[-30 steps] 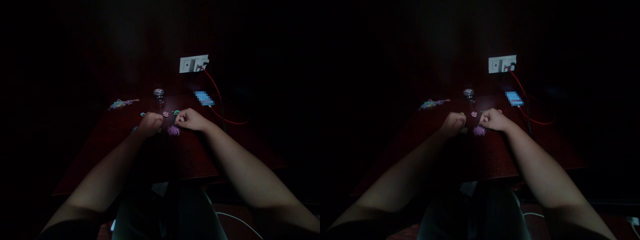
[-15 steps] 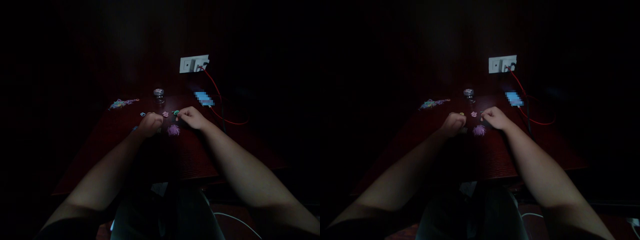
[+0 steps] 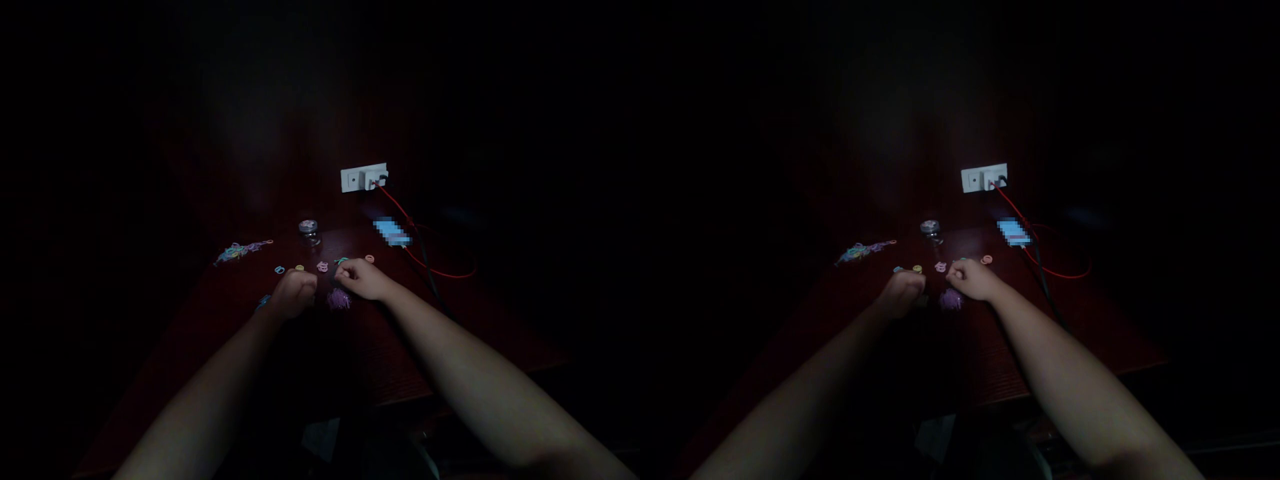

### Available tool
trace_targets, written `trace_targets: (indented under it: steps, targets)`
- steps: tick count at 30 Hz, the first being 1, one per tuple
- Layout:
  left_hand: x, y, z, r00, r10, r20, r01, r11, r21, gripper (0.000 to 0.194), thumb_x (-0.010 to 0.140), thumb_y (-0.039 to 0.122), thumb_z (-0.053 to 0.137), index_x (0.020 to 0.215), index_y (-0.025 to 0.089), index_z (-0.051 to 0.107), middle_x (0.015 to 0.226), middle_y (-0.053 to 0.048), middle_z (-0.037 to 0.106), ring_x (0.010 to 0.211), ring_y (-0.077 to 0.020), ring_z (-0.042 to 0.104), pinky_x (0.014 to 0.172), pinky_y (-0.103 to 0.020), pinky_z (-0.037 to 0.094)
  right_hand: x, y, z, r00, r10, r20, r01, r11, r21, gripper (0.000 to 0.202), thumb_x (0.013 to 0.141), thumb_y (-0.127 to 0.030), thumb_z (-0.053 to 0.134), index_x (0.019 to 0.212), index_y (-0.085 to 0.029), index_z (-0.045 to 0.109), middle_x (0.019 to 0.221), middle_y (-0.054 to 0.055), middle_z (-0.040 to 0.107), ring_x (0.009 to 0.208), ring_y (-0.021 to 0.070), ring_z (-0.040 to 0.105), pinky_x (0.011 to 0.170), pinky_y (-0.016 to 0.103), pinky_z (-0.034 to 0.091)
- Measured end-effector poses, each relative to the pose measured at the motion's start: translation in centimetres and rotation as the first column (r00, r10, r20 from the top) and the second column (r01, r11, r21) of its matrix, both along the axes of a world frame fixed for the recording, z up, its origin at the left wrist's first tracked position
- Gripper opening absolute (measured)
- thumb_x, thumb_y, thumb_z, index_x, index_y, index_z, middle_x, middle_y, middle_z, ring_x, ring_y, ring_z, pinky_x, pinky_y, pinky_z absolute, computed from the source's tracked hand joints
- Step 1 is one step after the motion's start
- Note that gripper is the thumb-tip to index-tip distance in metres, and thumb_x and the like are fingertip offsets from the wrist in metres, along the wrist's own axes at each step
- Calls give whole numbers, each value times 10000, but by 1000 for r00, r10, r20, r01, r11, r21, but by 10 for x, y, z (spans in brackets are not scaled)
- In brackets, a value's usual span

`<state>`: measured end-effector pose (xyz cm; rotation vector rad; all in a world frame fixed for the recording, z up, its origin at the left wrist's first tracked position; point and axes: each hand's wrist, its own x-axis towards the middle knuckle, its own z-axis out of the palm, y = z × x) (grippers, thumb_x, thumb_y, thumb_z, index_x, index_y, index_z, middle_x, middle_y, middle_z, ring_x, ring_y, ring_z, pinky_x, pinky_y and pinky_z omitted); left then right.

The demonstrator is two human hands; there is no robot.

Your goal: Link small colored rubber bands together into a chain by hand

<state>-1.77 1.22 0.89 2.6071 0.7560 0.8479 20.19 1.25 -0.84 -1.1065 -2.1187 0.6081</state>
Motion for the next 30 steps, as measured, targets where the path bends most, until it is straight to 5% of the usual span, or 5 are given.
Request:
trace_targets:
  steps: [6,11,30]
  targets:
    - [0,-2,1,970,120,-211,-104,991,84,200,749,246,537,564,173,555,519,28,554,490,-86,469,524,-216,334,0,-1,4,993,-92,72,87,994,60,250,866,-312,469,727,-144,593,652,2,563,596,98,481,574,221,319]
    - [-1,-4,3,942,109,-318,-113,994,7,104,691,238,591,668,216,690,639,22,663,571,-103,558,565,-215,378,2,-1,9,968,-202,150,191,978,85,383,895,-396,431,626,-155,561,548,-1,525,527,103,447,559,248,284]
    - [3,-1,-5,949,42,-313,-59,997,-42,165,722,225,573,743,213,736,690,10,699,574,-102,575,594,-226,403,2,-1,12,971,-218,97,225,971,-75,343,912,-376,433,713,-172,624,544,23,656,530,130,564,590,258,357]
